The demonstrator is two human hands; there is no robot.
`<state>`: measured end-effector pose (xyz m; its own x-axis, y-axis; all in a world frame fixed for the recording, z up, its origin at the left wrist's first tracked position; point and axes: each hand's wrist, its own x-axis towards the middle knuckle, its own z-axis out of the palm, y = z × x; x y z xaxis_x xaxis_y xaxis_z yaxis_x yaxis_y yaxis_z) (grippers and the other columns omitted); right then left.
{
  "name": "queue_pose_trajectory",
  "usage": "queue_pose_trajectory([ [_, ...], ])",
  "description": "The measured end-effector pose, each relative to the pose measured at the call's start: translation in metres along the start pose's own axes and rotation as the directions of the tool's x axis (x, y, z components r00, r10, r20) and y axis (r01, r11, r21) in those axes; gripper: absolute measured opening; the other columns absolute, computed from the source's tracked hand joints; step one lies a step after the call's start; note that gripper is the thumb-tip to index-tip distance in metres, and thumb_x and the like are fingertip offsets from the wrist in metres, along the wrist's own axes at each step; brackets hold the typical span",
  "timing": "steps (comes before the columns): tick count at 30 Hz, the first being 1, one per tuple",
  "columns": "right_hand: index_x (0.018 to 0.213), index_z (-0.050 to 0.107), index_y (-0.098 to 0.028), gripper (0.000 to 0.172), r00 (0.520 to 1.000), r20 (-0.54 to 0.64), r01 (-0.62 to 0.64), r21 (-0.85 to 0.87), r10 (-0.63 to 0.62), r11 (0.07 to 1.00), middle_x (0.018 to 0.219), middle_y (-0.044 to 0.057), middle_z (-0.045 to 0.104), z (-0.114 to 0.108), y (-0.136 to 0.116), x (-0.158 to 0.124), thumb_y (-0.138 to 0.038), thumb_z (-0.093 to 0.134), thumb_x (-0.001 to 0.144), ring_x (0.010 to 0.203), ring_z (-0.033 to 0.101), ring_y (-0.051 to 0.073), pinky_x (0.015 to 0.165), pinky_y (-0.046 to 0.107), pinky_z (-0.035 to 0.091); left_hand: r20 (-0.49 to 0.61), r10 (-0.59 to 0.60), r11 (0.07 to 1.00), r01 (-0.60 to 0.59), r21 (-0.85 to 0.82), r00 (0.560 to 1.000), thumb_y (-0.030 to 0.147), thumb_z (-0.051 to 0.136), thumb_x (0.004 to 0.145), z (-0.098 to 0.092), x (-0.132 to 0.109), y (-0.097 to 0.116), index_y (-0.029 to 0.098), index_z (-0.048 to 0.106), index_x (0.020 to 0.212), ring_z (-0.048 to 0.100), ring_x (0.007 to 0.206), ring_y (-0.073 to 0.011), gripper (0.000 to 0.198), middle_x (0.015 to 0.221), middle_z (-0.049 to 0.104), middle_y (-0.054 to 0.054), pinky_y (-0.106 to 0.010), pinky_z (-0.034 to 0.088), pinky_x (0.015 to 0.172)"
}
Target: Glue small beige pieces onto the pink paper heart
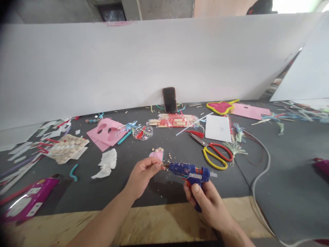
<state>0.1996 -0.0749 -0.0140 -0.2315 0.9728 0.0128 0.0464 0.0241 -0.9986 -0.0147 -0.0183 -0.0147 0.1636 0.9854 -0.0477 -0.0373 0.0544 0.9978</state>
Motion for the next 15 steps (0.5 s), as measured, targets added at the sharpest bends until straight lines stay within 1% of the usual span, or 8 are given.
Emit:
queue_pose_trajectory([
  [3,0.08,0.055,-0.018,0.038,1.0,-0.009,-0.009,0.011,0.009,1.0,0.062,-0.001,0.048,0.0002,0.0005,0.0001,-0.05,0.04,0.094,0.052,0.039,0.01,0.048,0.024,0.032,0.001,-0.006,1.0,0.006,0.0,1.0,0.044,0.065,0.077,0.0,0.0002,-0.0008,0.017,0.069,0.074,0.049,0.063,-0.0119,0.027,0.067,0.064,-0.001,-0.022,0.032,0.054],
  [6,0.078,0.054,-0.018,0.039,1.0,0.005,-0.025,-0.001,0.025,1.0,0.061,-0.001,0.047,-0.0001,-0.0003,0.0,-0.05,0.039,0.094,0.053,0.039,0.011,0.049,0.024,0.032,0.003,-0.001,1.0,0.001,-0.001,1.0,0.043,0.065,0.077,-0.0004,0.0001,-0.0014,0.017,0.069,0.074,0.051,0.065,-0.0125,0.026,0.067,0.063,-0.001,-0.022,0.033,0.055],
  [10,0.077,0.053,-0.018,0.039,1.0,0.018,-0.021,-0.012,0.022,1.0,0.062,-0.001,0.046,-0.0014,-0.0013,-0.0004,-0.049,0.038,0.095,0.054,0.039,0.011,0.052,0.024,0.034,0.004,-0.006,1.0,0.006,-0.005,1.0,0.042,0.065,0.076,-0.0003,-0.0002,0.0004,0.017,0.069,0.073,0.049,0.061,-0.0117,0.025,0.067,0.065,-0.001,-0.022,0.033,0.054],
  [15,0.078,0.052,-0.018,0.039,0.999,0.025,-0.035,-0.011,0.035,0.999,0.062,-0.001,0.046,-0.0023,-0.001,-0.0014,-0.05,0.037,0.095,0.055,0.039,0.011,0.052,0.025,0.034,0.001,0.002,1.0,-0.002,-0.021,1.0,0.042,0.065,0.076,0.0006,-0.0008,0.0017,0.017,0.068,0.072,0.053,0.067,-0.0138,0.025,0.071,0.067,-0.002,-0.023,0.037,0.058],
])
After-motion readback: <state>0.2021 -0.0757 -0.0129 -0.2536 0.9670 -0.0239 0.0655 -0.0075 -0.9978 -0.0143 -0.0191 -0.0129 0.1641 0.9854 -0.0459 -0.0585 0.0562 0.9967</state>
